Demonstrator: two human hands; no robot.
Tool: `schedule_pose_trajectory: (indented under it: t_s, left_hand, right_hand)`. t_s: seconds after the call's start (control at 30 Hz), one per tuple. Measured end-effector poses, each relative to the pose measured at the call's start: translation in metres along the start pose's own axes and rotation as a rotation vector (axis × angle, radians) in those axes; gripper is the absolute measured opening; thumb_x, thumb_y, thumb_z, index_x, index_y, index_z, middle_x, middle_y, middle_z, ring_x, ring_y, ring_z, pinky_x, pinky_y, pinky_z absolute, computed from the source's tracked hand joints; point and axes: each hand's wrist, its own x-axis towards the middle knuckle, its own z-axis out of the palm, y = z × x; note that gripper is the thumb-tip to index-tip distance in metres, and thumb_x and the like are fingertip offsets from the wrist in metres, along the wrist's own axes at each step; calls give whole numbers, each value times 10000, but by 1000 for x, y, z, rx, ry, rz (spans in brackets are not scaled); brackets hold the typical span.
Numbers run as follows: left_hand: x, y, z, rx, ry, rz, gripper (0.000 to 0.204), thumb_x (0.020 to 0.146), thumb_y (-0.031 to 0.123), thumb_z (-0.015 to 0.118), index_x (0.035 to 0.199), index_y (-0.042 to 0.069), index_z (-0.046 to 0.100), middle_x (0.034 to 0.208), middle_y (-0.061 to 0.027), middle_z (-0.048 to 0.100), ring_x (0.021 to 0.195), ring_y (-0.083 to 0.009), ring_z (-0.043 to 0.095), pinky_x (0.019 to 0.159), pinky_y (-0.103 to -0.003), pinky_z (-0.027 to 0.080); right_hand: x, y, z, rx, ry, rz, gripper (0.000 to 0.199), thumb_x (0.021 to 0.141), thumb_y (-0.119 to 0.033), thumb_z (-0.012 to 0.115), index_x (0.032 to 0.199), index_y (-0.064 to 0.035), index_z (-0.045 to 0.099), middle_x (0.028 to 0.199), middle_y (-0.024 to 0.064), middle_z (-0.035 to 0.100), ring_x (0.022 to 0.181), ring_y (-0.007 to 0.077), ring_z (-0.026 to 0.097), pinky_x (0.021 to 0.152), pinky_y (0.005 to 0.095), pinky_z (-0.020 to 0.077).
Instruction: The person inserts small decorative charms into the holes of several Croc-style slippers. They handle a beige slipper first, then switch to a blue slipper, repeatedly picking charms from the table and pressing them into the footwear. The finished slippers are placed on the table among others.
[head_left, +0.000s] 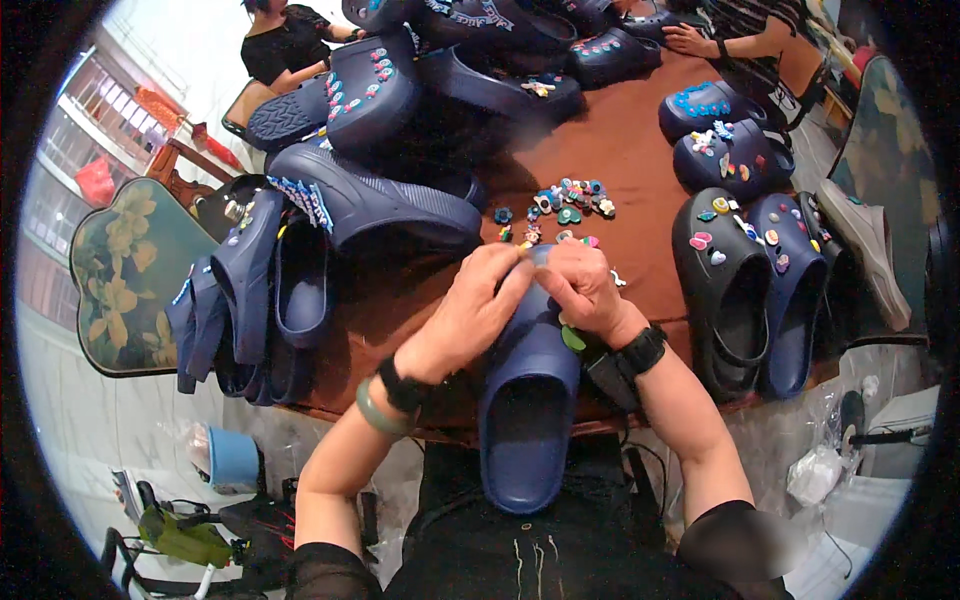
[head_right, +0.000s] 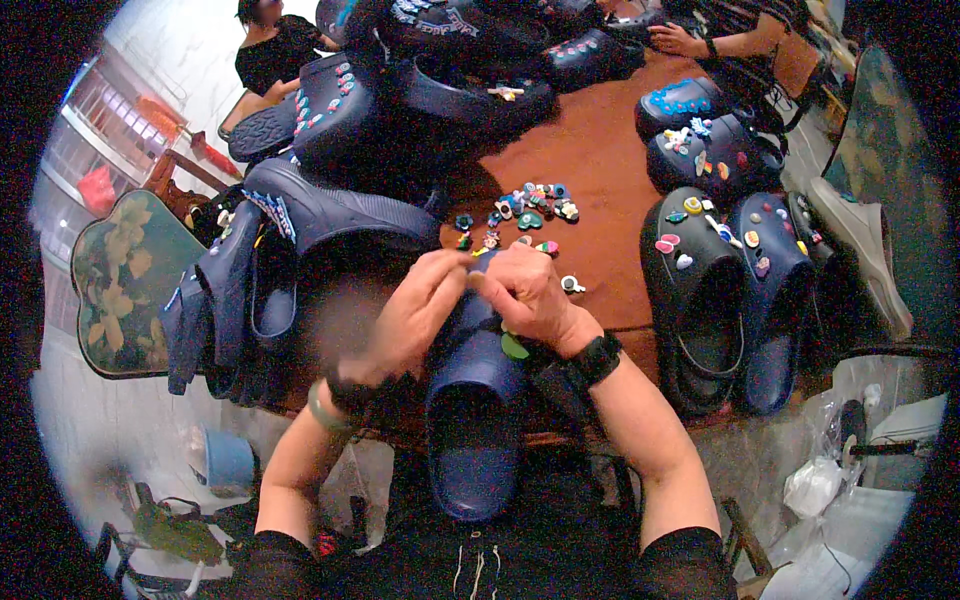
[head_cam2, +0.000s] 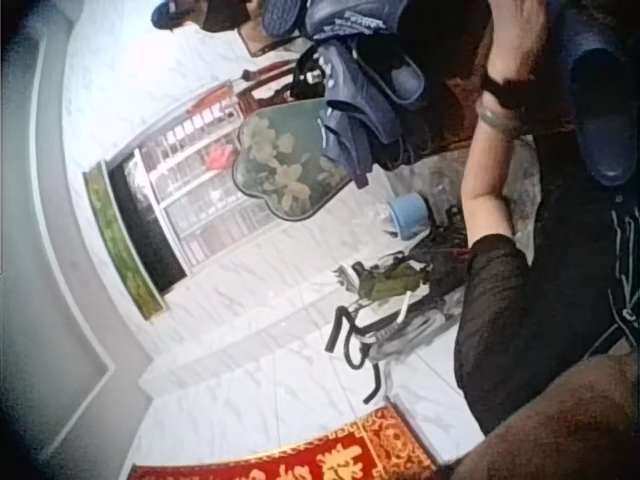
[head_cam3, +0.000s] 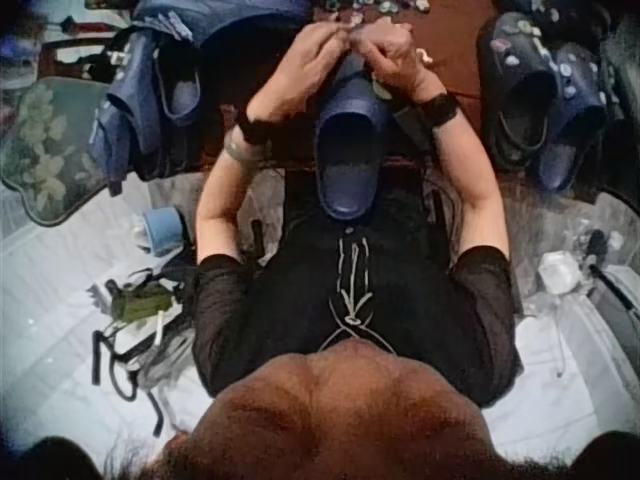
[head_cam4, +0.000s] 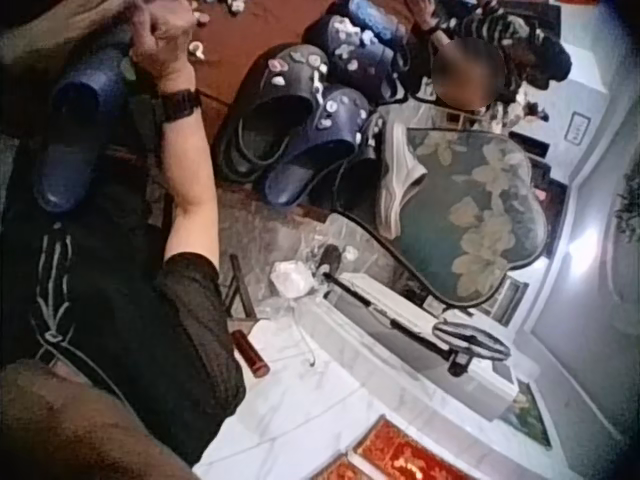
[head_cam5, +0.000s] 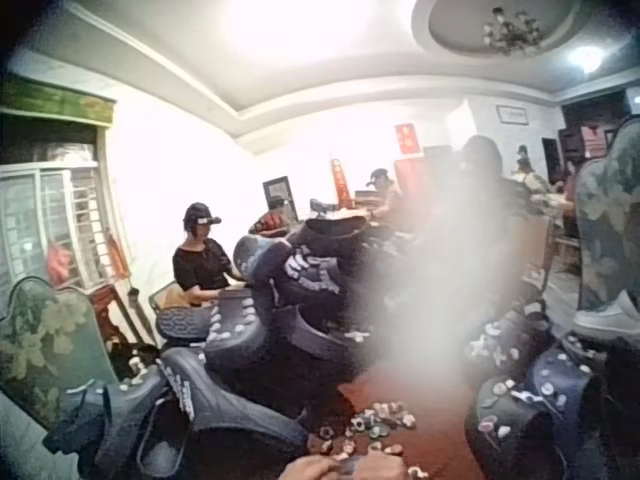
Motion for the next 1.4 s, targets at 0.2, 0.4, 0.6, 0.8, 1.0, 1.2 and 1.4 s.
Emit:
schedule_pose_trajectory:
  t_s: [0.2, 0.4, 0.6, 0.8, 1.0, 1.2, 1.4]
  left_hand:
    - [-7, 53, -7, 119, -341, 106, 401, 809, 311, 770, 1071, 41, 630, 1112, -136, 582, 1064, -308, 544, 963, -395, 421]
    - [4, 57, 1, 367, -534, 130, 750, 759, 572, 703, 1160, -43, 550, 1186, -257, 506, 1142, -403, 471, 995, -478, 386]
    - [33, 41, 3, 216, -732, 106, 458, 767, 357, 684, 1047, 13, 570, 1069, -190, 518, 1074, -395, 468, 942, -485, 404]
    - [32, 15, 13, 163, -689, 353, 306, 831, 370, 698, 912, 96, 588, 978, -126, 514, 981, -303, 482, 854, -416, 378]
    - [32, 3, 18, -69, -611, 323, 350, 806, 353, 747, 761, 102, 507, 868, -80, 515, 864, -284, 475, 765, -398, 359]
    - [33, 2, 16, 4, -606, 287, 443, 810, 389, 763, 683, 81, 471, 688, -77, 481, 710, -267, 480, 656, -382, 369]
    - [37, -10, 24, -81, -610, 302, 520, 804, 423, 759, 622, 58, 436, 609, -83, 453, 613, -271, 469, 536, -390, 349]
  right_hand:
    - [-3, 8, 1, 137, 125, 212, 419, 994, -238, 521, 637, -25, 473, 608, 88, 442, 582, 242, 422, 584, 375, 334]
    - [-7, 11, 1, 273, 134, 380, 413, 995, -268, 513, 678, -9, 462, 635, 72, 420, 619, 208, 425, 594, 354, 348]
    - [-11, 13, 4, 488, 186, 447, 424, 1032, -376, 469, 710, -100, 461, 700, -64, 395, 623, 42, 326, 543, 229, 280]
    - [-9, 14, 2, 528, 218, 586, 415, 1025, -354, 498, 701, -95, 482, 662, -67, 402, 616, 39, 338, 527, 238, 288]
    - [-10, 16, 2, 436, 167, 539, 381, 1034, -300, 492, 707, -106, 468, 680, -77, 388, 624, 30, 318, 529, 228, 274]
    - [-11, 17, 3, 392, 154, 550, 371, 1015, -302, 526, 745, -50, 563, 690, -43, 495, 658, 49, 412, 560, 252, 360]
    - [-14, 21, 1, 435, 135, 602, 377, 1008, -300, 532, 775, -17, 617, 693, -13, 572, 665, 63, 478, 582, 258, 414]
